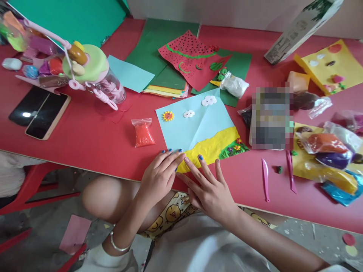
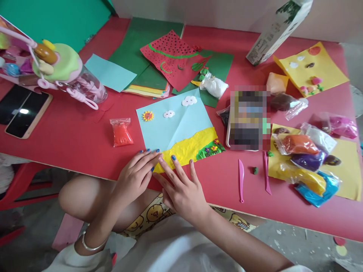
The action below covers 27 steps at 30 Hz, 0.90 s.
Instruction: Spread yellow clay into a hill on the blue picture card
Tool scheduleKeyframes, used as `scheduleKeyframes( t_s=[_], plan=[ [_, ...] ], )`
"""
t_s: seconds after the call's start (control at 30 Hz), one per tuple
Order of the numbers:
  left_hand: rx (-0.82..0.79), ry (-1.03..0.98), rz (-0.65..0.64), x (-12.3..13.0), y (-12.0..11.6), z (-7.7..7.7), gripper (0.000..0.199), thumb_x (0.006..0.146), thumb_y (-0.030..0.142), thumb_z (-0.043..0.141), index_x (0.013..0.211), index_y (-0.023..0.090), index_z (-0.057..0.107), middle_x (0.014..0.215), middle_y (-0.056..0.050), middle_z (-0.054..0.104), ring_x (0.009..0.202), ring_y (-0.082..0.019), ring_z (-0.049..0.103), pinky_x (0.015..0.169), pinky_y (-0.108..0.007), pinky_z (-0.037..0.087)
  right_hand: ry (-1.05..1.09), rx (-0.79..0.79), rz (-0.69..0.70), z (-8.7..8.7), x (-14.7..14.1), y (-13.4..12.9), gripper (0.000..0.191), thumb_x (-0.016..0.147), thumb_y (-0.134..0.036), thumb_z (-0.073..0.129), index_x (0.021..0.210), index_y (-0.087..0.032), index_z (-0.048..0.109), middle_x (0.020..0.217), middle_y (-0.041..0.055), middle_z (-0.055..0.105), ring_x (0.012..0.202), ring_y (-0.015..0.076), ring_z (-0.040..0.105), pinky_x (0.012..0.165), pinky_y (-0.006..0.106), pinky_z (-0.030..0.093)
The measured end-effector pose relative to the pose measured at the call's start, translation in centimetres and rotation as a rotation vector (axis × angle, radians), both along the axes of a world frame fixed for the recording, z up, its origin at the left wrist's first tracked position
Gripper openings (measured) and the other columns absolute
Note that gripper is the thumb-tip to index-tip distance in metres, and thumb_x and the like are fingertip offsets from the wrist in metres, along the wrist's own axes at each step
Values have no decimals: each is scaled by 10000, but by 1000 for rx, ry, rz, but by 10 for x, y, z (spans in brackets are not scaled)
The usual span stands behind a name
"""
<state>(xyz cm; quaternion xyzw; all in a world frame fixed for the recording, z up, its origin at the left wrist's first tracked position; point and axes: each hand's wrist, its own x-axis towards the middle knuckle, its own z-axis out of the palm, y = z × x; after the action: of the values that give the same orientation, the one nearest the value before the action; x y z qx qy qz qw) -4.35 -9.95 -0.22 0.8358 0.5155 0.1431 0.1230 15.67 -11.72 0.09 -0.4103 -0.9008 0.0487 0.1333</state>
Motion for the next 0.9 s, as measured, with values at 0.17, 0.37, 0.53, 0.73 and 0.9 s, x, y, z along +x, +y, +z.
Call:
scheduleKeyframes(
  t_s=[0.17,0.37,0.53,0.73,0.9],
  plan=[
    [0,0,-5,-1,0,0,546,941,63,376,1453,238,451,1434,0,557,1285,-188,523,1136,-395,423,-2,-3,-9,2,6,2,458,944,-250,448,1392,-286,538,1524,35,413,1390,313,425,1163,645,222],
    [1,19,-11,-1,0,0,546,935,67,387,1452,230,451,1433,5,556,1286,-195,518,1140,-396,416,26,-7,-17,2,18,4,442,938,-244,481,1374,-253,559,1517,66,423,1390,327,424,1170,639,194],
    [13,-2,-19,-2,-1,-2,598,943,72,367,1516,239,337,1450,-13,540,1342,-203,486,1145,-414,418,55,4,-24,0,26,1,432,934,-231,469,1352,-219,577,1493,82,466,1424,326,370,1170,626,212],
    [182,-84,41,-6,-26,-7,650,923,64,423,1539,213,280,1388,-85,590,1362,-219,478,1143,-427,408,91,4,-29,0,29,-1,478,906,-203,434,1366,-166,558,1501,112,460,1484,319,235,1174,590,231],
    [292,31,88,-3,-50,-12,480,898,168,565,1376,199,535,1275,-89,666,1332,-270,494,1168,-478,331,47,-9,-16,1,16,-1,539,937,-270,438,1473,-215,439,1545,79,403,1449,324,315,1162,558,259]
  ],
)
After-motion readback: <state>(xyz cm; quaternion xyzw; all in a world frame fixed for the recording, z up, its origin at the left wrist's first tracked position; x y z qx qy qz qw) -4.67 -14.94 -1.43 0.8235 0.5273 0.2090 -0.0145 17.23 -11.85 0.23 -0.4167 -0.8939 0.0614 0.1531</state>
